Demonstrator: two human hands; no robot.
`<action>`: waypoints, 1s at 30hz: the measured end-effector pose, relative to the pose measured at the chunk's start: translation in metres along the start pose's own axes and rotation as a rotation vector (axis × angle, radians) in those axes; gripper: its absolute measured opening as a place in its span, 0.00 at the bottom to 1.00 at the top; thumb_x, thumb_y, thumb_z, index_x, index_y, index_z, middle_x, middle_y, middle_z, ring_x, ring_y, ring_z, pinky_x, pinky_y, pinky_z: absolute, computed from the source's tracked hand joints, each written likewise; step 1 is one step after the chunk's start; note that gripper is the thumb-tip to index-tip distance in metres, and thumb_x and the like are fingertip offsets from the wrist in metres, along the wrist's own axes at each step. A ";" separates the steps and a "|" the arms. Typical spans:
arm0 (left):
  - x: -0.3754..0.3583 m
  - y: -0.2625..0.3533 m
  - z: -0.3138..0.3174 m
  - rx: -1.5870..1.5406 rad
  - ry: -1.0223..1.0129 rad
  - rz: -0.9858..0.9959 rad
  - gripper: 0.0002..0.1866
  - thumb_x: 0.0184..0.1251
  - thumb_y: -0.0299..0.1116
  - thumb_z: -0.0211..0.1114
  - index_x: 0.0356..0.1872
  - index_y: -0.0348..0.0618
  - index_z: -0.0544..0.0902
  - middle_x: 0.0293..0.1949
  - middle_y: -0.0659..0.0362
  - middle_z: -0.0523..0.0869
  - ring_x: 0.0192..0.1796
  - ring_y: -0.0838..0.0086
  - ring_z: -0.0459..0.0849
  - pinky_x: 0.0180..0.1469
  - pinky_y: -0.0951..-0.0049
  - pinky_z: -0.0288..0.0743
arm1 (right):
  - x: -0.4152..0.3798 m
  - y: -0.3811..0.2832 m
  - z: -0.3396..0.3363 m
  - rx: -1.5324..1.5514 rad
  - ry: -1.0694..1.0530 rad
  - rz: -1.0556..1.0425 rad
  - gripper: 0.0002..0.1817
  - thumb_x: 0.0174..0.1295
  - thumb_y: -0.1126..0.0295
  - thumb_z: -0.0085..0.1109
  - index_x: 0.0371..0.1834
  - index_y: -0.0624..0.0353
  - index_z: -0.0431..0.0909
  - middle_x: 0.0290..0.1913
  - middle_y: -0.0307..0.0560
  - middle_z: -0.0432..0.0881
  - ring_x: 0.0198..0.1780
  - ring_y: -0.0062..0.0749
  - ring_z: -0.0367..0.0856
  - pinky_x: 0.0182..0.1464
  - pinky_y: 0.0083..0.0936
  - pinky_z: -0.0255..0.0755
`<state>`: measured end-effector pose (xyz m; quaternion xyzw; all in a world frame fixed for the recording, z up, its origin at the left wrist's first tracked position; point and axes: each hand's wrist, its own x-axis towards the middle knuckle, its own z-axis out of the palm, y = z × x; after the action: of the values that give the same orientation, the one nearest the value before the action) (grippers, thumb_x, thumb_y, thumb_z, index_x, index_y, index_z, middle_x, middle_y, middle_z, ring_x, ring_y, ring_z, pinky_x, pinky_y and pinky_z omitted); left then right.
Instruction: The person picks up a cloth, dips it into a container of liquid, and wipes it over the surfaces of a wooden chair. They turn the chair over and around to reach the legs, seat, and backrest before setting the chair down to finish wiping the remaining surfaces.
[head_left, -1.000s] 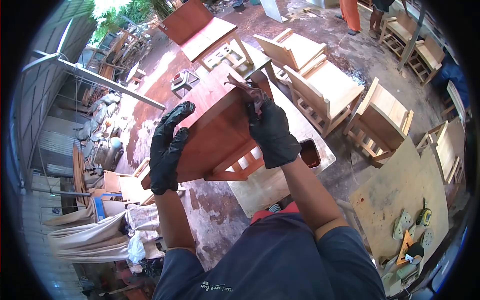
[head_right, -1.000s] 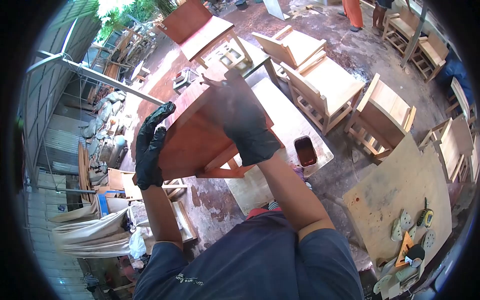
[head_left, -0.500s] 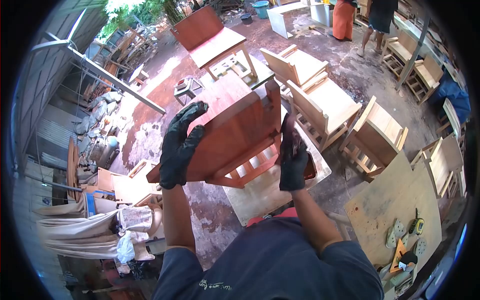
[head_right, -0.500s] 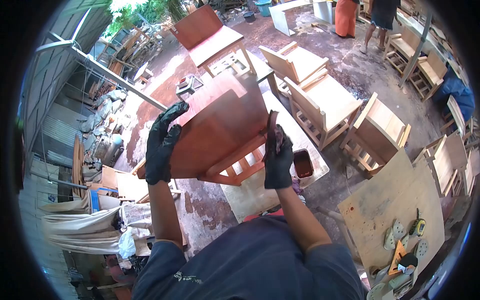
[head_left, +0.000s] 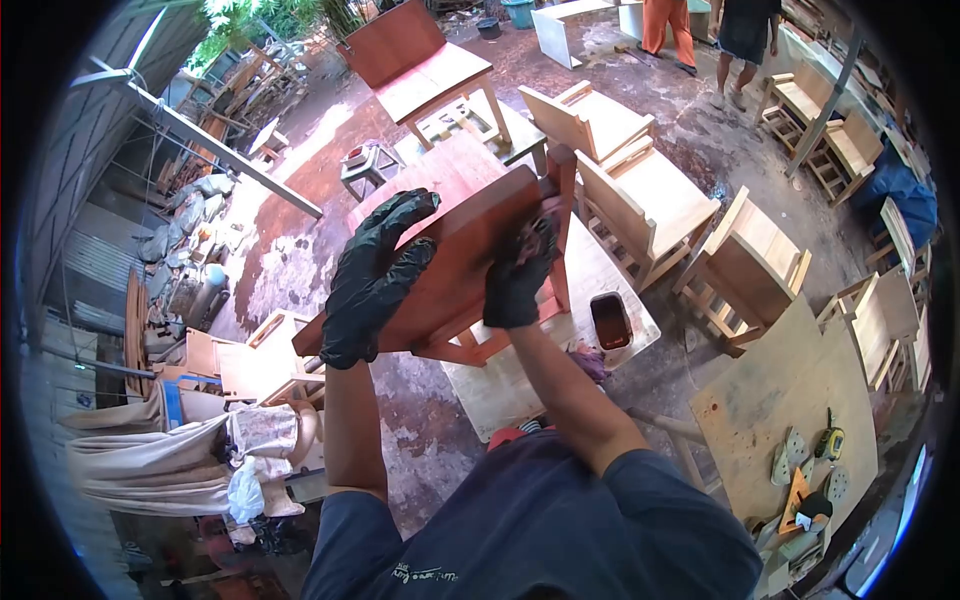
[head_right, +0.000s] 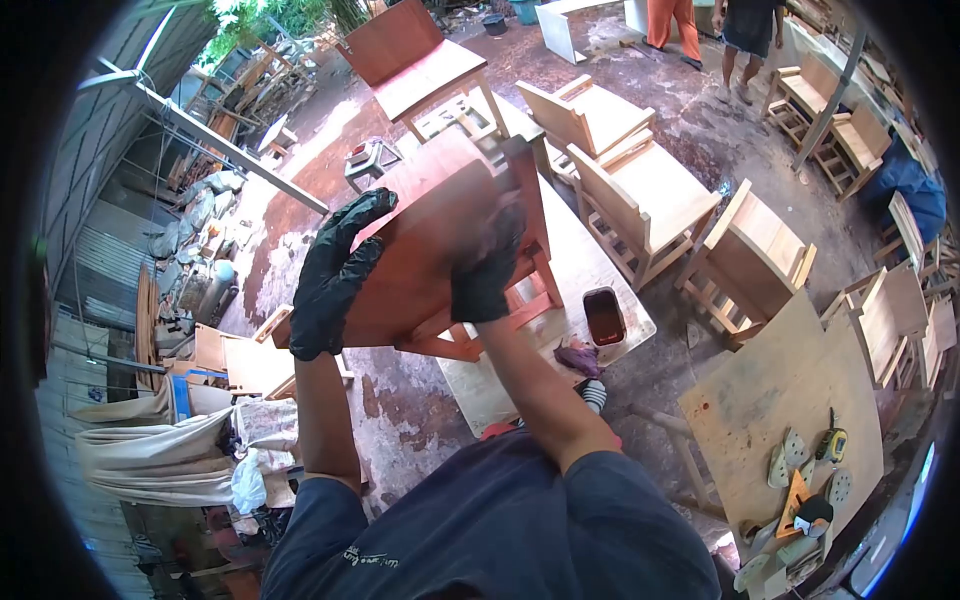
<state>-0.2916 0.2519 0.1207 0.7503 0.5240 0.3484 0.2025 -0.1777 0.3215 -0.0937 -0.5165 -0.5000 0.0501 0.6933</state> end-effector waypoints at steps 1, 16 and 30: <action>0.000 0.001 -0.001 0.016 -0.016 0.004 0.22 0.71 0.33 0.62 0.65 0.42 0.79 0.65 0.54 0.79 0.71 0.63 0.72 0.74 0.63 0.60 | 0.006 0.012 0.009 0.308 0.005 0.187 0.28 0.72 0.70 0.53 0.72 0.67 0.62 0.70 0.54 0.70 0.70 0.37 0.68 0.71 0.31 0.62; -0.003 0.016 0.002 0.168 -0.077 -0.128 0.29 0.72 0.44 0.61 0.71 0.46 0.73 0.69 0.51 0.77 0.72 0.59 0.73 0.72 0.64 0.64 | 0.055 -0.011 0.019 0.284 0.235 0.417 0.23 0.75 0.67 0.51 0.69 0.67 0.66 0.65 0.54 0.73 0.66 0.40 0.72 0.67 0.32 0.64; -0.003 0.013 0.003 0.131 -0.068 -0.078 0.28 0.72 0.43 0.61 0.71 0.50 0.73 0.69 0.51 0.76 0.75 0.57 0.69 0.74 0.61 0.61 | 0.025 0.013 -0.001 0.042 0.004 -0.097 0.25 0.70 0.67 0.56 0.68 0.66 0.69 0.67 0.64 0.74 0.72 0.52 0.68 0.72 0.38 0.61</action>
<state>-0.2815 0.2441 0.1261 0.7525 0.5672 0.2797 0.1841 -0.1588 0.3413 -0.0873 -0.4773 -0.5220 0.0261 0.7065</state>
